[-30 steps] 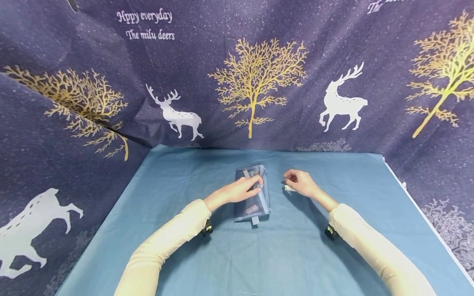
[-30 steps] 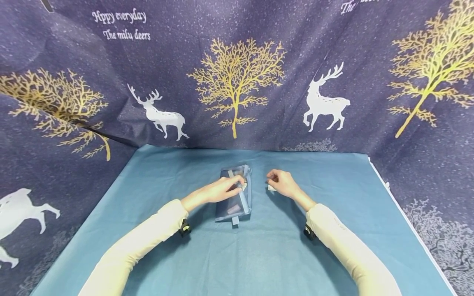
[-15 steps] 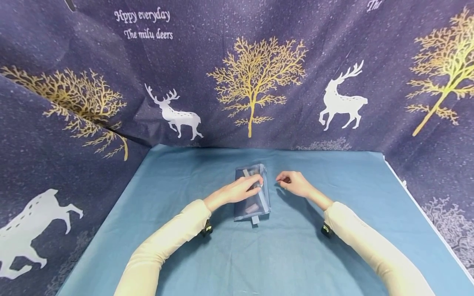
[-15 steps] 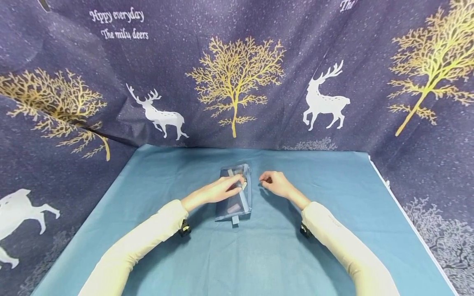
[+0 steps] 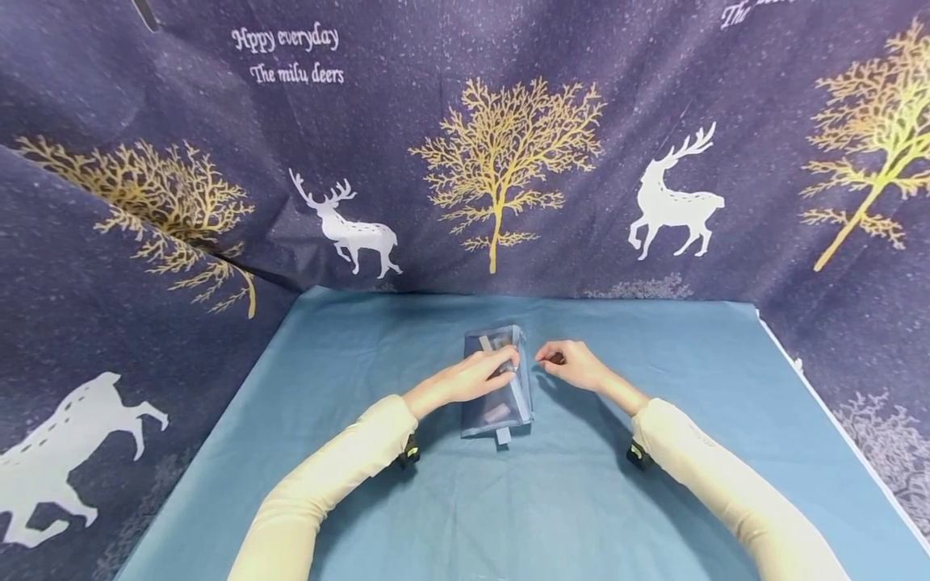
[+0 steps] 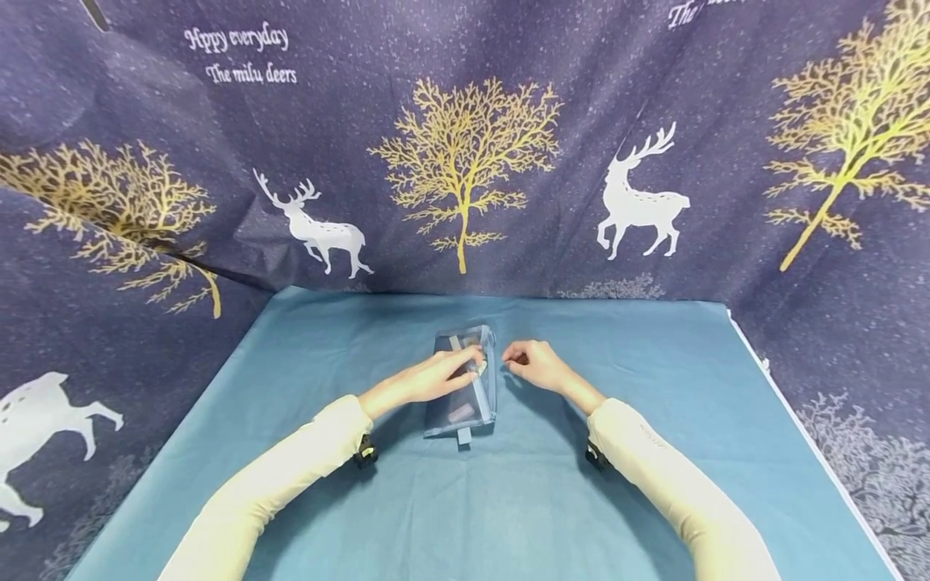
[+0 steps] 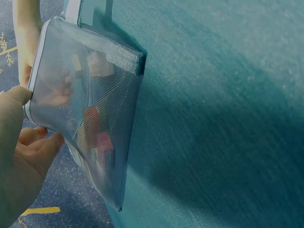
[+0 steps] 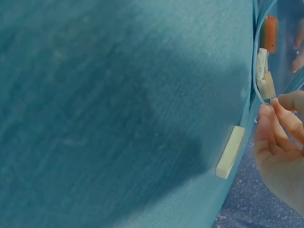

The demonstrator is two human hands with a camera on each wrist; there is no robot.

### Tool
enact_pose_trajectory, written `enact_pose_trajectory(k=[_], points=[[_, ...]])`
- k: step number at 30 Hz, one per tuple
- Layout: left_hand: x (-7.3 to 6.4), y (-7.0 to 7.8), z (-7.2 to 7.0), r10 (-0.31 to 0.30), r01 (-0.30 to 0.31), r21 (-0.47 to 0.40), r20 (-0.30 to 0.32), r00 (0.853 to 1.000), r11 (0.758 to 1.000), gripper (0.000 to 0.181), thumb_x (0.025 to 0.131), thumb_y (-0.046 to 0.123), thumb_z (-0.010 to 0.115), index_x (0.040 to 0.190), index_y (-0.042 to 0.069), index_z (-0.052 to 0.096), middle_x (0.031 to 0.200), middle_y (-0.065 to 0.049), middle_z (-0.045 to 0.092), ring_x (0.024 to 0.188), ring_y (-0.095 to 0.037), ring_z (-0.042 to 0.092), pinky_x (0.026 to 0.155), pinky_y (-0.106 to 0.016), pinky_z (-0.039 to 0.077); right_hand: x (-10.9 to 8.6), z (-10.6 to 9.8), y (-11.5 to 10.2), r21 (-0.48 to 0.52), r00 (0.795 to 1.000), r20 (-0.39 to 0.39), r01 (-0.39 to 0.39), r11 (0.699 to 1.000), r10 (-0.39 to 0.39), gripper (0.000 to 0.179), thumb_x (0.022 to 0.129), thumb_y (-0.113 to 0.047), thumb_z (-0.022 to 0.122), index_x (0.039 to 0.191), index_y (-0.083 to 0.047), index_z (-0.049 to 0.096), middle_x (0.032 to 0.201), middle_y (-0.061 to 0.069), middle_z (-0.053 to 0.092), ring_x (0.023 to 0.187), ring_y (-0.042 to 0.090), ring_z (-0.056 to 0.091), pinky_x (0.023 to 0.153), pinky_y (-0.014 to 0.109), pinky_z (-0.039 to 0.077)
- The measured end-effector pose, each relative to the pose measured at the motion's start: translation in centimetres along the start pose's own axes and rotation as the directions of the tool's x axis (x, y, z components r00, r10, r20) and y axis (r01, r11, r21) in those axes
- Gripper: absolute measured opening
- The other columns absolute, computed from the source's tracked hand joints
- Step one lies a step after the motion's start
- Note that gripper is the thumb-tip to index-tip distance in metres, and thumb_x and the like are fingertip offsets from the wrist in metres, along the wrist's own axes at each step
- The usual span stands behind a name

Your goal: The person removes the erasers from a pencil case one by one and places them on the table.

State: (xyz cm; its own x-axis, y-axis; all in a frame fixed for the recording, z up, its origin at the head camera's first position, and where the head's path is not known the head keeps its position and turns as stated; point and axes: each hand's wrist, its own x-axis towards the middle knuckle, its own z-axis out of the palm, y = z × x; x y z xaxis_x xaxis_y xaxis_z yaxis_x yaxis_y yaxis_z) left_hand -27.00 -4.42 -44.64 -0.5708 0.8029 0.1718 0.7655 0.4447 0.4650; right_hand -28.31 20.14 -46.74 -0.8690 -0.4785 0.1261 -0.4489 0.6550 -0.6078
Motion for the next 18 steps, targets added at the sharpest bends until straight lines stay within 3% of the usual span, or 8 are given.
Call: enact_pose_trajectory(k=[4, 18], points=[[0.04, 0.05, 0.07, 0.005, -0.005, -0.003, -0.002, 1.0, 1.0, 0.018, 0.096, 0.024, 0.044, 0.113, 0.017, 0.043, 0.07, 0.001, 0.044, 0.052, -0.004, 0.032, 0.051, -0.017, 0.032, -0.03, 0.1, -0.04, 0.003, 1.0, 0.005, -0.007, 1.0, 0.007, 0.016, 0.087, -0.013, 0.058, 0.099, -0.007, 0.066, 0.088, 0.003, 0.069, 0.077, 0.01, 0.062, 0.069, 0.025, 0.05], [0.17, -0.17, 0.21, 0.005, -0.005, 0.006, -0.004, 1.0, 1.0, 0.024, 0.096, 0.023, 0.045, 0.115, 0.009, 0.046, 0.074, 0.002, 0.046, 0.055, -0.006, 0.037, 0.053, -0.018, 0.034, 0.77, 0.8, -0.3, 0.017, 0.999, 0.035, 0.028, 0.999, -0.028, 0.013, 0.087, -0.014, 0.059, 0.097, -0.011, 0.067, 0.087, 0.002, 0.07, 0.073, 0.007, 0.062, 0.065, 0.022, 0.049]])
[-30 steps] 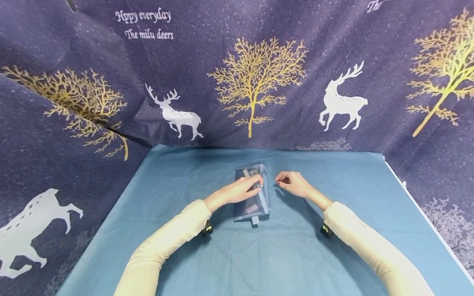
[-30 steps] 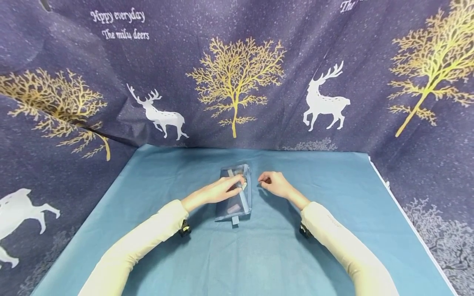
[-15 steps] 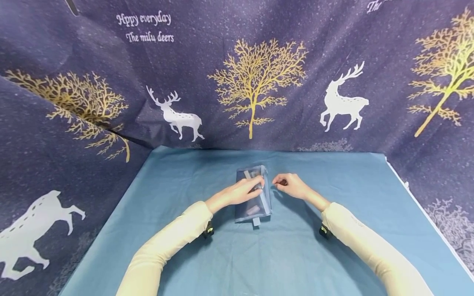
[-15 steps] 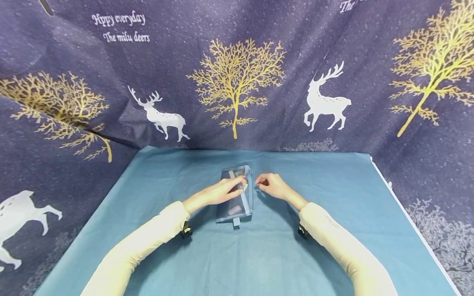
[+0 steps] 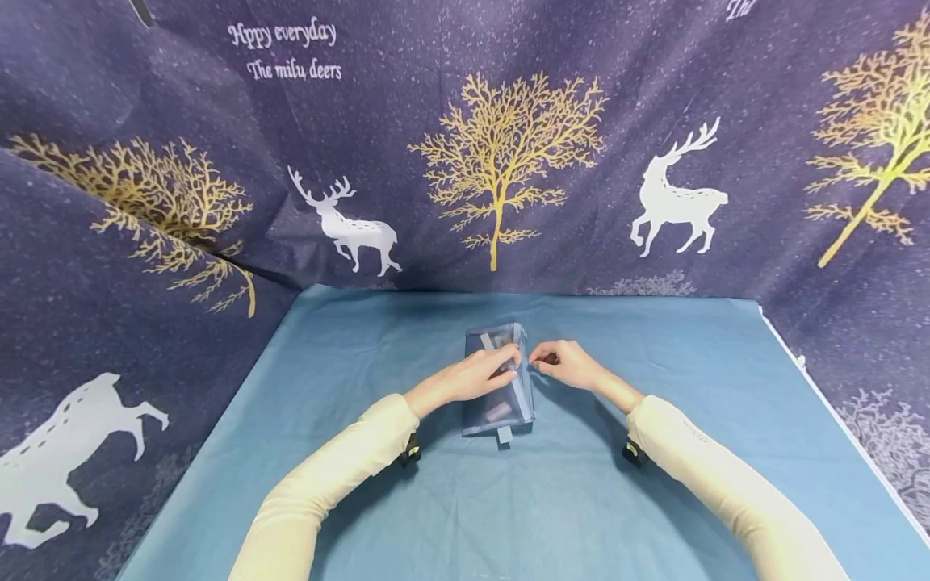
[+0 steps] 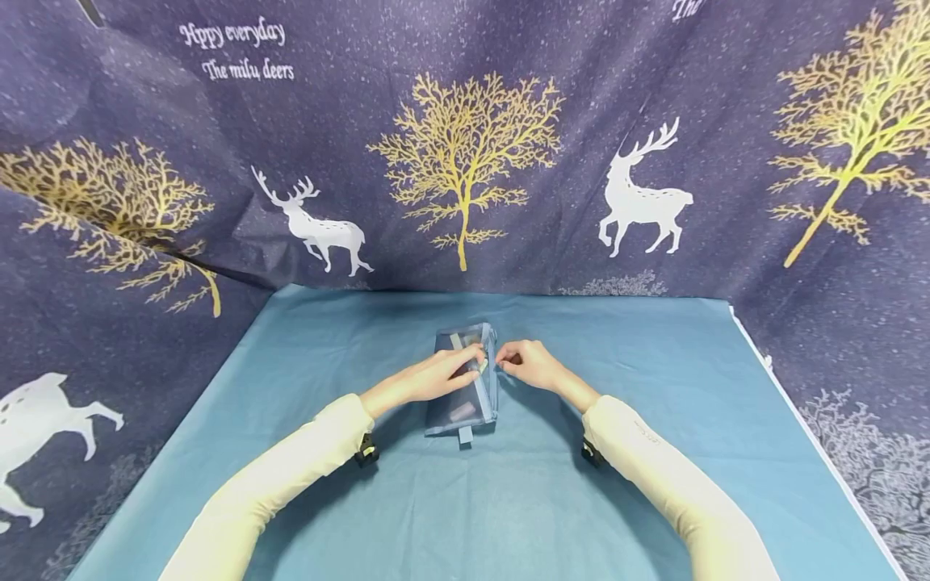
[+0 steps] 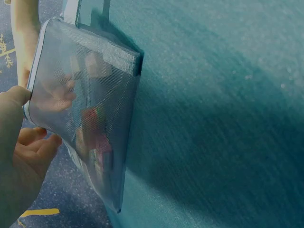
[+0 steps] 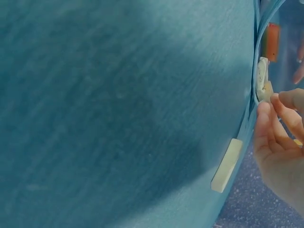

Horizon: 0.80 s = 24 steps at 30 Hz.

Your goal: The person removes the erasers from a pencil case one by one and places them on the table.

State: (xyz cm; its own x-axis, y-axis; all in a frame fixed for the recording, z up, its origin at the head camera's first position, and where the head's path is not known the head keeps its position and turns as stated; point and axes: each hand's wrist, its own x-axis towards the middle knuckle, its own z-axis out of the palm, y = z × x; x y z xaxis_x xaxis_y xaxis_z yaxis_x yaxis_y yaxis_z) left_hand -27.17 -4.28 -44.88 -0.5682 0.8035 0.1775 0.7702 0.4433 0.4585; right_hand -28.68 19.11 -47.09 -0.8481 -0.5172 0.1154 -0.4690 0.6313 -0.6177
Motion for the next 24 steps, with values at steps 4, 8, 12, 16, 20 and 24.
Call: enact_pose_trajectory(k=[4, 8, 12, 16, 20, 24], points=[[-0.07, -0.08, 0.09, 0.005, -0.005, -0.008, 0.011, 1.0, 1.0, 0.025, 0.096, 0.024, 0.044, 0.116, 0.01, 0.045, 0.075, 0.002, 0.046, 0.054, -0.005, 0.035, 0.053, -0.017, 0.033, 0.09, 0.2, -0.16, 0.005, 1.0, 0.009, 0.011, 1.0, -0.011, 0.013, 0.087, -0.014, 0.059, 0.096, -0.013, 0.068, 0.089, 0.002, 0.071, 0.072, 0.008, 0.062, 0.064, 0.021, 0.049], [-0.1, -0.05, 0.01, 0.003, -0.003, -0.021, 0.008, 1.0, 1.0, 0.026, 0.096, 0.025, 0.044, 0.117, 0.01, 0.045, 0.073, 0.002, 0.044, 0.053, -0.006, 0.034, 0.052, -0.017, 0.033, 0.23, 0.38, -0.25, 0.006, 1.0, 0.023, 0.012, 1.0, -0.012, 0.014, 0.087, -0.015, 0.059, 0.098, -0.015, 0.068, 0.091, 0.001, 0.071, 0.072, 0.009, 0.063, 0.063, 0.022, 0.049], [-0.07, -0.01, 0.01, 0.0, 0.0, -0.03, 0.005, 1.0, 1.0, 0.025, 0.096, 0.024, 0.045, 0.116, 0.01, 0.045, 0.074, 0.002, 0.045, 0.053, -0.006, 0.034, 0.052, -0.018, 0.033, 0.32, 0.49, -0.38, 0.007, 0.999, 0.036, 0.02, 1.0, -0.02, 0.014, 0.086, -0.015, 0.06, 0.098, -0.015, 0.068, 0.092, 0.001, 0.071, 0.072, 0.009, 0.064, 0.063, 0.022, 0.049], [0.03, -0.02, 0.11, 0.003, -0.003, -0.027, 0.012, 1.0, 1.0, 0.026, 0.096, 0.024, 0.045, 0.117, 0.009, 0.046, 0.082, 0.003, 0.05, 0.055, -0.006, 0.036, 0.055, -0.018, 0.035, 0.35, 0.62, -0.41, 0.007, 0.998, 0.048, 0.03, 1.0, -0.03, 0.015, 0.085, -0.013, 0.061, 0.099, -0.015, 0.067, 0.093, 0.001, 0.071, 0.076, 0.008, 0.065, 0.066, 0.021, 0.051], [0.15, -0.06, 0.09, 0.007, -0.006, -0.018, 0.021, 1.0, 1.0, 0.026, 0.096, 0.024, 0.044, 0.117, 0.009, 0.046, 0.083, 0.003, 0.051, 0.055, -0.006, 0.034, 0.056, -0.017, 0.035, 0.36, 0.69, -0.52, 0.004, 0.997, 0.058, 0.051, 0.999, -0.051, 0.016, 0.084, -0.011, 0.061, 0.099, -0.014, 0.068, 0.091, 0.003, 0.071, 0.078, 0.01, 0.066, 0.069, 0.021, 0.052], [0.19, -0.1, 0.03, 0.01, -0.01, -0.01, 0.023, 1.0, 1.0, 0.024, 0.095, 0.024, 0.045, 0.115, 0.011, 0.045, 0.079, 0.002, 0.049, 0.054, -0.006, 0.033, 0.055, -0.018, 0.034, 0.42, 0.78, -0.71, -0.006, 0.996, 0.049, 0.072, 0.997, -0.071, 0.016, 0.083, -0.011, 0.063, 0.097, -0.014, 0.068, 0.088, 0.002, 0.071, 0.078, 0.01, 0.066, 0.07, 0.022, 0.052]])
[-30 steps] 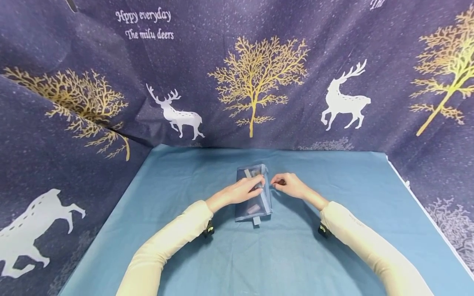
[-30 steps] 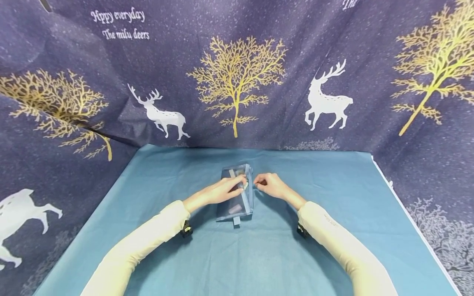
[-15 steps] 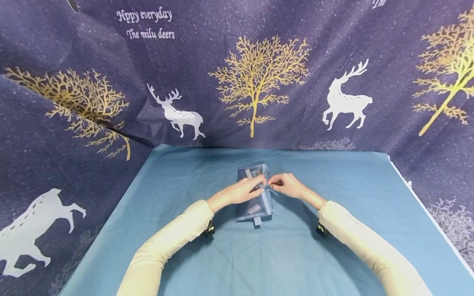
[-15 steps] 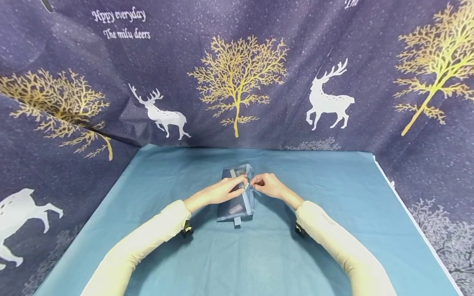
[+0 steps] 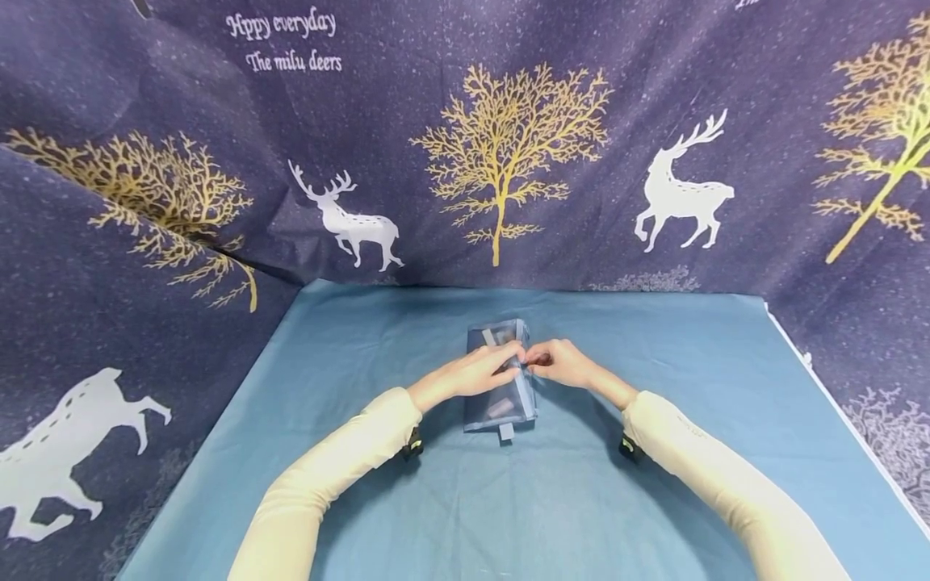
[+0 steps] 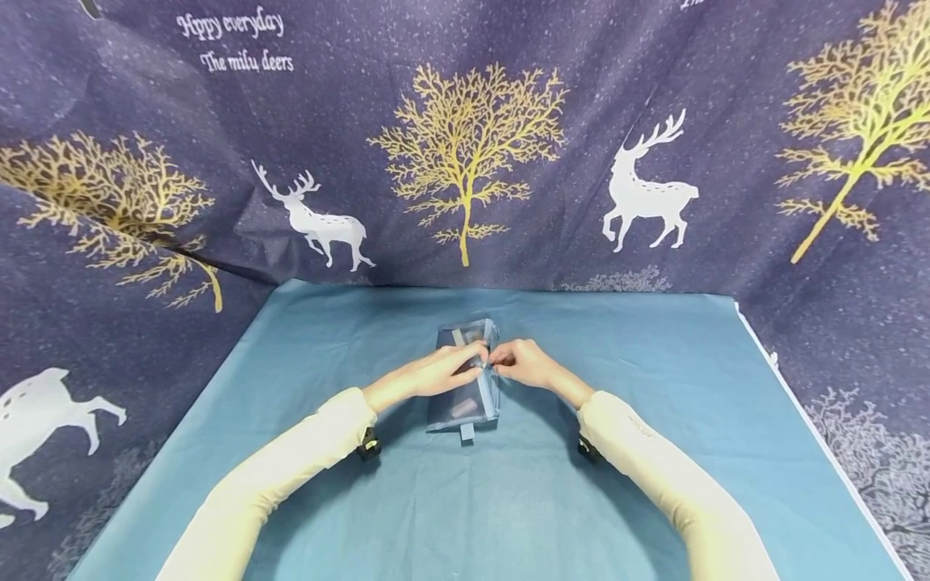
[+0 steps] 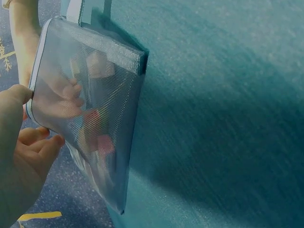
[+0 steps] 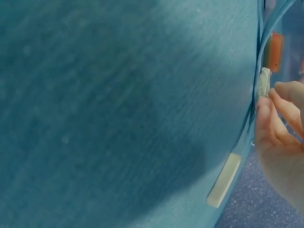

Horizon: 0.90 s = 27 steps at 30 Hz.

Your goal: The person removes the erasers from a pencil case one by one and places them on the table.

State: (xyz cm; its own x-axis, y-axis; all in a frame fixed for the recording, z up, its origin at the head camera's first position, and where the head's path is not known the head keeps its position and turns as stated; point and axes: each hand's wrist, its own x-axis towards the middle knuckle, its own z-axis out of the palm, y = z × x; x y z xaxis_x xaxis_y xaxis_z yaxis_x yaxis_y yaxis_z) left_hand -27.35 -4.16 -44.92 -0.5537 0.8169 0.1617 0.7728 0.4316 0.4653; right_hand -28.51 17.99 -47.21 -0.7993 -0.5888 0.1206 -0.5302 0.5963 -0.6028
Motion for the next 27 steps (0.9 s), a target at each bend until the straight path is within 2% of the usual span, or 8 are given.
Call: enact_pose_trajectory(k=[7, 13, 22, 27], points=[[0.05, -0.06, -0.02, 0.002, -0.002, -0.001, 0.004, 1.0, 1.0, 0.024, 0.095, 0.024, 0.046, 0.115, 0.01, 0.046, 0.081, 0.003, 0.05, 0.056, -0.006, 0.036, 0.056, -0.017, 0.035, 0.07, 0.18, -0.26, 0.014, 1.0, 0.018, 0.015, 1.0, -0.016, 0.016, 0.082, -0.01, 0.063, 0.097, -0.012, 0.068, 0.087, 0.004, 0.071, 0.079, 0.014, 0.067, 0.069, 0.02, 0.052], [0.13, -0.05, -0.06, 0.01, -0.01, 0.002, -0.005, 1.0, 1.0, 0.024, 0.095, 0.022, 0.046, 0.115, 0.008, 0.046, 0.074, 0.003, 0.046, 0.054, -0.007, 0.033, 0.054, -0.018, 0.033, 0.21, 0.24, -0.49, 0.014, 1.0, 0.016, 0.023, 1.0, -0.023, 0.015, 0.082, -0.01, 0.063, 0.096, -0.012, 0.068, 0.086, 0.003, 0.072, 0.078, 0.015, 0.067, 0.068, 0.02, 0.052], [0.13, 0.03, -0.01, -0.011, 0.011, 0.005, 0.009, 1.0, 1.0, 0.025, 0.096, 0.025, 0.044, 0.115, 0.01, 0.046, 0.073, 0.003, 0.045, 0.051, -0.006, 0.032, 0.051, -0.017, 0.032, 0.48, 0.45, -0.2, 0.068, 0.997, 0.072, -0.025, 0.997, 0.02, 0.015, 0.081, -0.009, 0.062, 0.095, -0.011, 0.066, 0.087, 0.004, 0.071, 0.078, 0.013, 0.066, 0.067, 0.019, 0.051], [0.11, -0.09, 0.1, 0.002, -0.002, 0.002, 0.0, 1.0, 1.0, 0.024, 0.096, 0.025, 0.044, 0.114, 0.01, 0.045, 0.073, 0.002, 0.044, 0.05, -0.006, 0.031, 0.05, -0.017, 0.032, 0.53, 0.66, -0.11, 0.078, 0.997, 0.076, -0.023, 0.997, 0.018, 0.015, 0.08, -0.007, 0.062, 0.094, -0.011, 0.064, 0.089, 0.005, 0.071, 0.08, 0.013, 0.067, 0.067, 0.019, 0.052]])
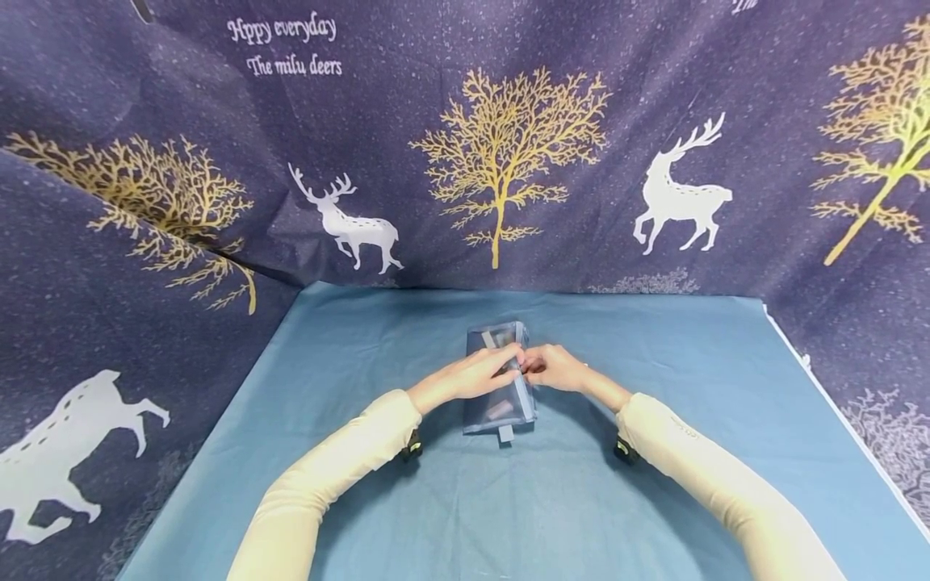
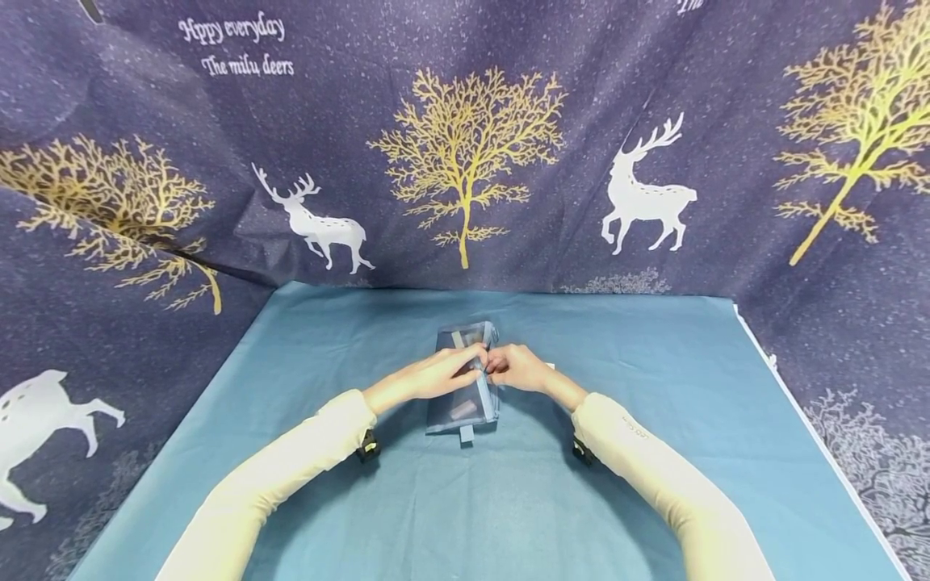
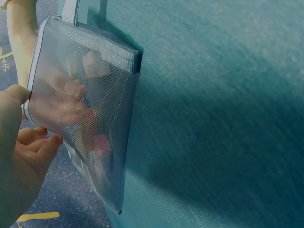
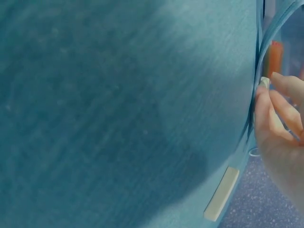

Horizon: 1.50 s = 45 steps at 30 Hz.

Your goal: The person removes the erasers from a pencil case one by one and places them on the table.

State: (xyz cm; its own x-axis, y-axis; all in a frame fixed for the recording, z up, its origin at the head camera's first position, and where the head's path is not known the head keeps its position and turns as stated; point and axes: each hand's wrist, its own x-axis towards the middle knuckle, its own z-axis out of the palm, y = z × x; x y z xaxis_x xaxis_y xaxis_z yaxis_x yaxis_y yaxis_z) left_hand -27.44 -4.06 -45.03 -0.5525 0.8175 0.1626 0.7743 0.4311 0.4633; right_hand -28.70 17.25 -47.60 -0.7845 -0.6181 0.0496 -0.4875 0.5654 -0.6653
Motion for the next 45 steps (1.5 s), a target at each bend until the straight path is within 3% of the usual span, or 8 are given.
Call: enact_pose_trajectory(k=[7, 17, 25, 35, 40, 45], points=[[-0.06, -0.12, 0.31, 0.008, -0.008, -0.006, -0.001, 1.0, 1.0, 0.022, 0.096, 0.021, 0.045, 0.114, 0.01, 0.044, 0.073, 0.002, 0.042, 0.05, -0.006, 0.032, 0.05, -0.018, 0.032, 0.3, 0.05, -0.23, -0.025, 1.0, 0.0, -0.026, 0.999, 0.026, 0.011, 0.079, -0.009, 0.063, 0.09, -0.011, 0.062, 0.087, 0.005, 0.07, 0.08, 0.013, 0.066, 0.068, 0.021, 0.051], [0.0, 0.15, 0.16, -0.026, 0.026, 0.013, 0.013, 1.0, 1.0, 0.025, 0.096, 0.022, 0.044, 0.117, 0.008, 0.045, 0.074, 0.003, 0.042, 0.05, -0.005, 0.03, 0.05, -0.017, 0.031, 0.68, 0.07, -0.25, -0.1, 1.0, -0.009, -0.02, 0.995, 0.019, 0.011, 0.081, -0.012, 0.064, 0.09, -0.012, 0.06, 0.086, 0.004, 0.068, 0.078, 0.012, 0.064, 0.068, 0.021, 0.051], [0.0, 0.35, -0.08, -0.033, 0.033, -0.007, 0.038, 0.999, 0.999, 0.027, 0.096, 0.023, 0.043, 0.118, 0.008, 0.044, 0.069, 0.003, 0.038, 0.048, -0.006, 0.03, 0.049, -0.017, 0.03, 0.55, -0.13, -0.54, -0.142, 1.0, 0.009, -0.015, 0.99, 0.017, 0.014, 0.079, -0.011, 0.066, 0.085, -0.012, 0.053, 0.066, -0.004, 0.048, 0.06, 0.006, 0.042, 0.061, 0.022, 0.037], [-0.23, 0.28, 0.11, -0.063, 0.064, -0.022, 0.05, 0.997, 0.998, 0.026, 0.097, 0.03, 0.041, 0.117, 0.014, 0.043, 0.074, 0.003, 0.043, 0.052, -0.007, 0.032, 0.052, -0.018, 0.032, 0.25, -0.03, -0.75, -0.142, 0.997, 0.045, -0.056, 0.988, 0.063, 0.009, 0.08, -0.008, 0.063, 0.081, -0.004, 0.056, 0.061, -0.004, 0.044, 0.056, 0.007, 0.038, 0.06, 0.023, 0.034], [-0.32, 0.25, 0.16, -0.025, 0.026, -0.036, 0.018, 1.0, 0.999, 0.023, 0.097, 0.026, 0.043, 0.115, 0.012, 0.044, 0.074, 0.002, 0.044, 0.049, -0.006, 0.03, 0.05, -0.018, 0.032, 0.27, -0.07, -0.66, -0.141, 0.997, 0.053, -0.054, 0.989, 0.062, 0.008, 0.081, -0.01, 0.065, 0.083, -0.009, 0.057, 0.065, -0.003, 0.051, 0.058, 0.006, 0.042, 0.061, 0.023, 0.037], [-0.22, 0.19, 0.19, -0.002, 0.001, -0.03, -0.019, 1.0, 1.0, 0.022, 0.096, 0.022, 0.045, 0.114, 0.01, 0.046, 0.085, 0.004, 0.051, 0.05, -0.006, 0.03, 0.051, -0.018, 0.032, 0.2, -0.27, -0.61, -0.146, 0.999, 0.041, -0.028, 0.989, 0.034, 0.011, 0.08, -0.012, 0.066, 0.081, -0.009, 0.056, 0.065, -0.002, 0.051, 0.056, 0.005, 0.042, 0.059, 0.021, 0.037]])
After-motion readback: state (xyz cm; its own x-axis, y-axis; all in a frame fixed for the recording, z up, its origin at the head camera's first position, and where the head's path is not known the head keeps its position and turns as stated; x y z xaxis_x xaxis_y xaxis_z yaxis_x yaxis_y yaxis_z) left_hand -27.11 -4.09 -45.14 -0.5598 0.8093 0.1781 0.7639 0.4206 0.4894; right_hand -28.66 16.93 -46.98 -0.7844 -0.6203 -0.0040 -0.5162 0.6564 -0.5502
